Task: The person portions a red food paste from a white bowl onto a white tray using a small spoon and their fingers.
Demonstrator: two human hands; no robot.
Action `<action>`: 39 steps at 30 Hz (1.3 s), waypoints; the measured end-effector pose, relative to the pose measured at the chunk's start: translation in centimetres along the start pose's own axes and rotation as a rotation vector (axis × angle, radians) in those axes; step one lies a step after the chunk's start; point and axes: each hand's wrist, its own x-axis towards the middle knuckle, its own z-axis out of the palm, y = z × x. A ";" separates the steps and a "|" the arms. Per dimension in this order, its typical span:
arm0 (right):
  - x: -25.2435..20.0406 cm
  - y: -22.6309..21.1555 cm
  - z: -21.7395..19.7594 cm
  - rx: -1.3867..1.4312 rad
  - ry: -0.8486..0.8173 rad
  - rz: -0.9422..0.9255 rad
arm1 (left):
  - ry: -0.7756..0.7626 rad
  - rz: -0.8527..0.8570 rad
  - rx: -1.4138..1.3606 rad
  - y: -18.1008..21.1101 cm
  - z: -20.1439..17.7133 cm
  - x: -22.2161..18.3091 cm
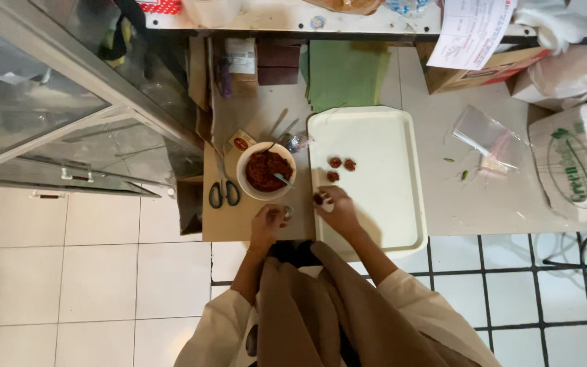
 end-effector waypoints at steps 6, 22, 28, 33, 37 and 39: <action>1.9 12.2 -1.9 -0.268 0.205 0.246 | 0.308 0.109 0.928 -0.1 -0.4 1.4; -0.3 2.3 9.1 -0.118 -0.205 0.063 | 0.042 0.049 1.357 -4.5 0.7 4.6; -0.1 0.2 8.0 -0.104 -0.066 0.065 | -0.073 -0.130 1.418 7.6 3.9 -1.0; 0.7 -1.9 5.9 0.116 0.041 0.227 | 0.303 0.276 1.042 1.4 0.3 -1.1; 4.1 -2.2 6.2 0.083 0.077 -0.055 | 0.312 0.190 0.758 1.5 -2.3 -1.9; 5.2 -1.7 6.9 0.033 0.145 -0.322 | 0.297 0.163 0.708 4.4 -2.4 -3.7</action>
